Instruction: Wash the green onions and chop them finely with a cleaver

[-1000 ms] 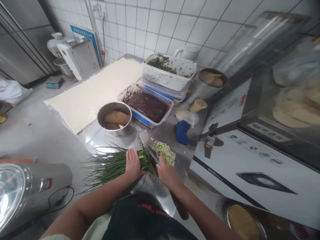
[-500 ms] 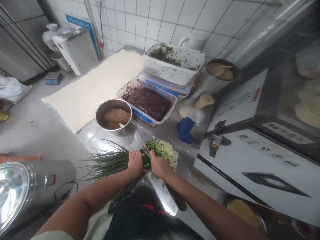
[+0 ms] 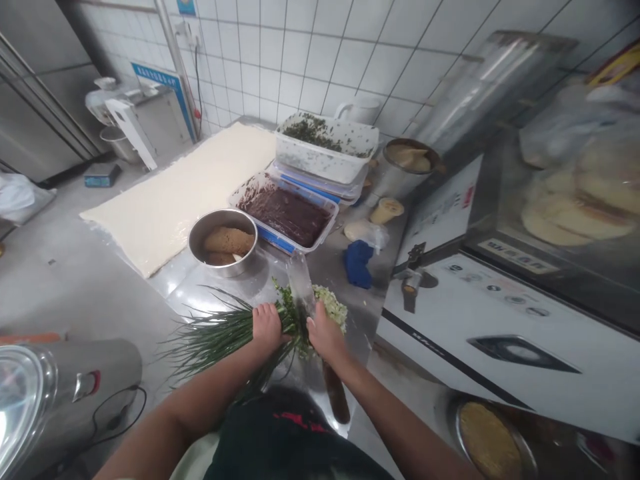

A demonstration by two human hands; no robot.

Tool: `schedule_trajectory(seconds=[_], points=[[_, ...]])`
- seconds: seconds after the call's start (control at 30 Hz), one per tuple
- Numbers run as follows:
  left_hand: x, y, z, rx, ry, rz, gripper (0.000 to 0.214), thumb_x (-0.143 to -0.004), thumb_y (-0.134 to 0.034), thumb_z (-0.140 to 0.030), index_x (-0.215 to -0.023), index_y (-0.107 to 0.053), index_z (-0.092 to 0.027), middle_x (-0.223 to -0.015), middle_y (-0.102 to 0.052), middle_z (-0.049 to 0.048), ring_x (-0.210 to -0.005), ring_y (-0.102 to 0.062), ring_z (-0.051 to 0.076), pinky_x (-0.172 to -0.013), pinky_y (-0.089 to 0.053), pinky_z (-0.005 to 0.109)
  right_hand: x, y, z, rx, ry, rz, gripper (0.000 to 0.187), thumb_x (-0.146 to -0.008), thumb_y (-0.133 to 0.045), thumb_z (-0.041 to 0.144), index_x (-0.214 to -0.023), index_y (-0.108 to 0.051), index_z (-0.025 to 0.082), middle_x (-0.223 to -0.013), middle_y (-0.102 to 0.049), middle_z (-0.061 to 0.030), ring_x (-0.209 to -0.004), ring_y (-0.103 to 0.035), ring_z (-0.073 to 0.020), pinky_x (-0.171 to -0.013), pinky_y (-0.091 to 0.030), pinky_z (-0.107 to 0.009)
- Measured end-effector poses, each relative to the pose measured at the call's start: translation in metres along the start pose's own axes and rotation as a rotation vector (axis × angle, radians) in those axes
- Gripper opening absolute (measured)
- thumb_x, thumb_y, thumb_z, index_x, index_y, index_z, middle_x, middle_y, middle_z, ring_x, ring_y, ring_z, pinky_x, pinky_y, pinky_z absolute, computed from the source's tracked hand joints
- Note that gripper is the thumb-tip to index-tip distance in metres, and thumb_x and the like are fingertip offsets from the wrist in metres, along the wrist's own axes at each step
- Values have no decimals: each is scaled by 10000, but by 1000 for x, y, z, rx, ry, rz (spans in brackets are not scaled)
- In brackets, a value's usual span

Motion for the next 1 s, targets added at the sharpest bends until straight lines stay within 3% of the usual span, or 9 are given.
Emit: schedule_trajectory(seconds=[0.2, 0.33, 0.6, 0.73, 0.8, 0.9, 1.0], points=[[0, 5, -5, -16, 30, -15, 789, -392, -678, -613, -950, -490, -88, -889, -492, 121, -855, -434, 266, -771, -306, 373, 47, 2, -9, 52, 192, 114, 355, -830, -317, 229, -1163, -314, 107, -742, -623, -96, -663, -581, -202, -544, -299, -265], [2, 6, -7, -27, 36, -12, 790, -378, -697, -594, -946, -499, -82, -888, -500, 126, -852, -443, 271, -766, -316, 374, 55, -11, -9, 77, 283, 217, 403, -795, -359, 171, -1186, -296, 100, -777, -623, -99, -697, -573, -196, -568, -309, -258], [-4, 1, -10, -67, 1, 17, 730, -483, -676, -544, -995, -485, -61, -901, -495, 138, -856, -440, 274, -773, -314, 390, 11, -25, 10, 56, 224, 259, 433, -800, -383, 192, -1199, -237, 110, -821, -630, -109, -757, -591, -201, -602, -342, -255], [-7, -4, -10, -63, -6, 25, 404, -696, -546, -381, -956, -488, -78, -858, -491, 122, -836, -443, 253, -747, -311, 376, -25, -27, 36, 70, 166, 198, 481, -742, -465, 158, -1170, -250, 120, -801, -631, -98, -779, -599, -217, -621, -365, -261], [-8, -4, -9, -48, 5, 33, 303, -737, -492, -326, -925, -493, -88, -842, -491, 116, -828, -444, 246, -735, -310, 371, -35, -23, 46, 71, 185, 172, 491, -712, -477, 112, -1152, -260, 126, -801, -631, -94, -785, -601, -216, -628, -370, -262], [-7, -1, -9, -13, -8, 39, 532, -615, -601, -455, -967, -482, -75, -879, -488, 125, -849, -436, 263, -751, -309, 384, -33, -17, 44, 81, 207, 188, 498, -697, -523, 149, -1129, -276, 130, -815, -629, -101, -789, -601, -224, -624, -375, -263], [-3, 1, -9, 4, -12, 38, 697, -523, -651, -516, -1023, -466, -66, -906, -486, 135, -866, -430, 273, -775, -303, 395, -12, -19, 28, 92, 232, 239, 497, -715, -543, 237, -1127, -284, 136, -828, -626, -113, -792, -600, -230, -620, -374, -264]])
Point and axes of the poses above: each hand's wrist, its own x-axis away from the middle knuckle, its own y-axis out of the back of the hand, z = x × y, the point moved 6 cm from there along -x, towards the middle knuckle
